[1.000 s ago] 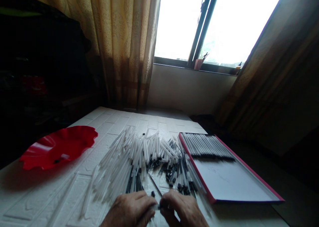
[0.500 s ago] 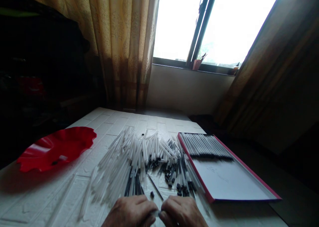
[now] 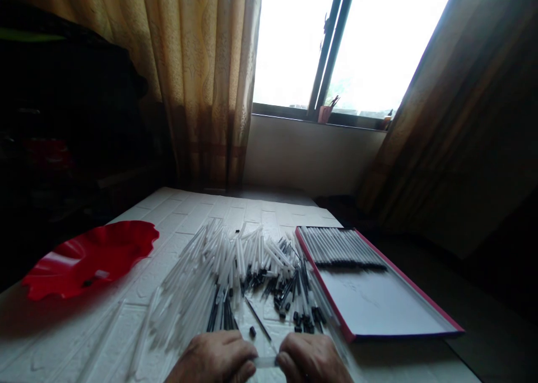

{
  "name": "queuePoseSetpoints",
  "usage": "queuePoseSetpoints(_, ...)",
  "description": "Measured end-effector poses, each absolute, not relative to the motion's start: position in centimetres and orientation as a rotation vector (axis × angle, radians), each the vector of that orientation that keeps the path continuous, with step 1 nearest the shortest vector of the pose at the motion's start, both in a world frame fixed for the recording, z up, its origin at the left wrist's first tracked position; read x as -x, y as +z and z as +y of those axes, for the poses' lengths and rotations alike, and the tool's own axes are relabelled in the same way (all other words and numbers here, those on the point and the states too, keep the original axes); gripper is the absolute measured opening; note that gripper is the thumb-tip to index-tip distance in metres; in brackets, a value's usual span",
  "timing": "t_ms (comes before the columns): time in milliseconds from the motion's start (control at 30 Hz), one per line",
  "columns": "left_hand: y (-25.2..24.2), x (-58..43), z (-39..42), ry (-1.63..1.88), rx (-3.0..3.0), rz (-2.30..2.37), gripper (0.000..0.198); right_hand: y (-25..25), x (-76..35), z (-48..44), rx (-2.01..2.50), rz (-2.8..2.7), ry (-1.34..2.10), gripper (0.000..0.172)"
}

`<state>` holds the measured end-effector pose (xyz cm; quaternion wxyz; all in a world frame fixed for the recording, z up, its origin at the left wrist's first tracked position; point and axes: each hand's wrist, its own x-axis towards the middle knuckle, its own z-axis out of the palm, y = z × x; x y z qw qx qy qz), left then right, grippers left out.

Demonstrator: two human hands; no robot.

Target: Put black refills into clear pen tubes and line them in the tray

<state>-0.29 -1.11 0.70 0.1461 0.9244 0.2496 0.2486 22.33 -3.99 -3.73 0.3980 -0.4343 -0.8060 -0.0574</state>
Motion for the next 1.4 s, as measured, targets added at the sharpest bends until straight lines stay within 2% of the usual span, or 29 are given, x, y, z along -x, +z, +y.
queuePoseSetpoints(133, 0.6, -0.2, -1.3, 0.693, -2.656, 0.782, 0.007, -3.8, -23.0, -4.8, 1.212, -2.094, 0.083, 0.058)
queuePoseSetpoints(233, 0.1, -0.8, -1.5, 0.642, -2.650, 0.822, 0.011, -3.5, -23.2, -5.3, 1.214, -2.097, 0.307, 0.053)
queuePoseSetpoints(333, 0.1, -1.0, -1.6, 0.571, -2.700, 0.796, 0.017, -2.7, -23.7, -5.3, 1.099, -2.121, 0.307, 0.046)
queuePoseSetpoints(467, 2.8, -1.5, -1.1, 0.580, -2.769, 0.734, 0.029, -0.8, -25.7, -5.5, 1.119, -2.177, 0.306, 0.025)
queuePoseSetpoints(600, 6.3, -4.9, 1.0, 0.331, -2.833, 0.985, 0.017, 0.3, -28.3, -6.2, 1.302, -2.081, 0.349, 0.014)
queuePoseSetpoints(700, 6.7, -8.8, 2.9, 0.241, -2.893, 1.025, 0.018, -0.1, -29.6, -6.4, 1.330, -2.009, 0.397, 0.015)
queuePoseSetpoints(867, 5.1, -12.4, 4.5, 0.095, -2.930, 1.097, 0.013, -1.2, -30.3, -6.1, 1.237, -2.015, 0.354, 0.031)
queuePoseSetpoints(1133, 4.7, -11.0, 4.1, 0.104, -2.890, 1.224, 0.010, -1.5, -29.7, -6.2, 1.303, -2.023, 0.214, 0.018)
queuePoseSetpoints(1400, 4.4, -10.3, 3.6, 0.303, -2.721, 1.175, 0.017, -1.6, -29.4, -6.4, 1.320, -2.017, 0.101, 0.016)
